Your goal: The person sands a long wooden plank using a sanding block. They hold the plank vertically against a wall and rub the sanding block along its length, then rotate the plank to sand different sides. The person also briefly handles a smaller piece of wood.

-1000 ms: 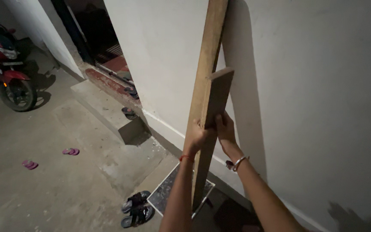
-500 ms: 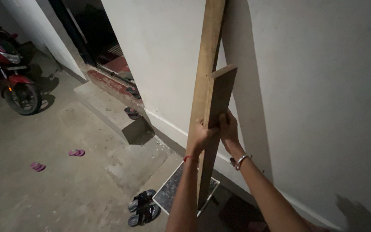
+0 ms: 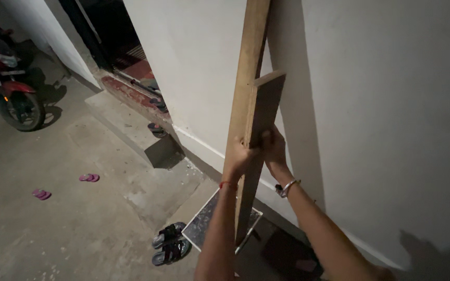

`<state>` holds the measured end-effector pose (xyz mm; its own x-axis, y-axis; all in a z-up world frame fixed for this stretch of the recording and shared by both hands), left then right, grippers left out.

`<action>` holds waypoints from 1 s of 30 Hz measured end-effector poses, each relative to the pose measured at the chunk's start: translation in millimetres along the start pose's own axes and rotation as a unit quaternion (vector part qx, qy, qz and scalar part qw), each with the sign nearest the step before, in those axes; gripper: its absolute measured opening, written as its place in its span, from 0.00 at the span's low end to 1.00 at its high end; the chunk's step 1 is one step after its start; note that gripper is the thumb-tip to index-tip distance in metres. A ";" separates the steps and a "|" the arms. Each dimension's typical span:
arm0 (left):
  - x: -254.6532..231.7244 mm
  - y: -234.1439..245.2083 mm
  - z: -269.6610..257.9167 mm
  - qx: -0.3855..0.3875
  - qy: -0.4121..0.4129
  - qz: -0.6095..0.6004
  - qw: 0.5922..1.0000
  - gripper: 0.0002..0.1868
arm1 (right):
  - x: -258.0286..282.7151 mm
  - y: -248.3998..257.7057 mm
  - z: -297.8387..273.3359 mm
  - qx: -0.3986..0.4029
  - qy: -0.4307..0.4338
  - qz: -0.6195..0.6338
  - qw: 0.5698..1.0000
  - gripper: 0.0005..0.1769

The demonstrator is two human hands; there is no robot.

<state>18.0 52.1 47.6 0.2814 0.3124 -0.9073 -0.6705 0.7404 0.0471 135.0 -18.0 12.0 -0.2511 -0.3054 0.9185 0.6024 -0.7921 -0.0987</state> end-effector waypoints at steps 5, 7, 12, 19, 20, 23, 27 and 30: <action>9.0 -9.6 1.1 0.056 0.002 -0.045 0.997 0.13 | -1.7 7.1 3.1 0.006 0.002 -0.010 1.000 0.40; 15.7 -10.9 5.9 0.057 0.014 -0.057 0.997 0.14 | 0.0 11.3 0.8 0.008 0.004 -0.023 1.000 0.38; 34.2 -14.3 8.8 0.030 -0.006 -0.066 0.997 0.16 | -2.0 12.8 0.0 -0.001 -0.025 -0.010 1.000 0.38; 75.9 -16.9 17.8 -0.020 -0.010 -0.070 0.997 0.20 | -11.6 20.4 -2.8 -0.025 0.024 -0.061 0.998 0.30; 79.7 -16.7 18.1 -0.039 -0.004 -0.062 0.997 0.24 | -14.3 22.2 -2.8 -0.037 0.023 -0.079 0.996 0.30; 67.4 -21.3 15.1 0.019 -0.047 -0.086 0.995 0.18 | -12.7 21.2 -3.4 -0.028 0.069 -0.012 0.997 0.30; 34.0 -18.7 -0.8 0.056 0.003 -0.069 0.996 0.17 | -1.0 28.1 -14.2 -0.039 0.038 -0.058 0.997 0.30; 23.3 -18.5 -3.8 0.040 0.038 -0.025 0.998 0.18 | 9.2 31.8 -19.1 -0.022 0.038 -0.053 0.998 0.29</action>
<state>34.4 43.3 24.0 0.2583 0.2308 -0.9381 -0.5989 0.8002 0.0320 137.3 -56.0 10.0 -0.3694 -0.2566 0.8932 0.5355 -0.8443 -0.0211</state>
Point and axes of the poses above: each hand's wrist, its own z-axis towards the middle knuckle, its own y-axis out of the back of the hand, x = y × z, the point moved 4 cm from there along z, towards the middle knuckle, and after that the axes turned 6 degrees about -y, right-handed, at the moved point
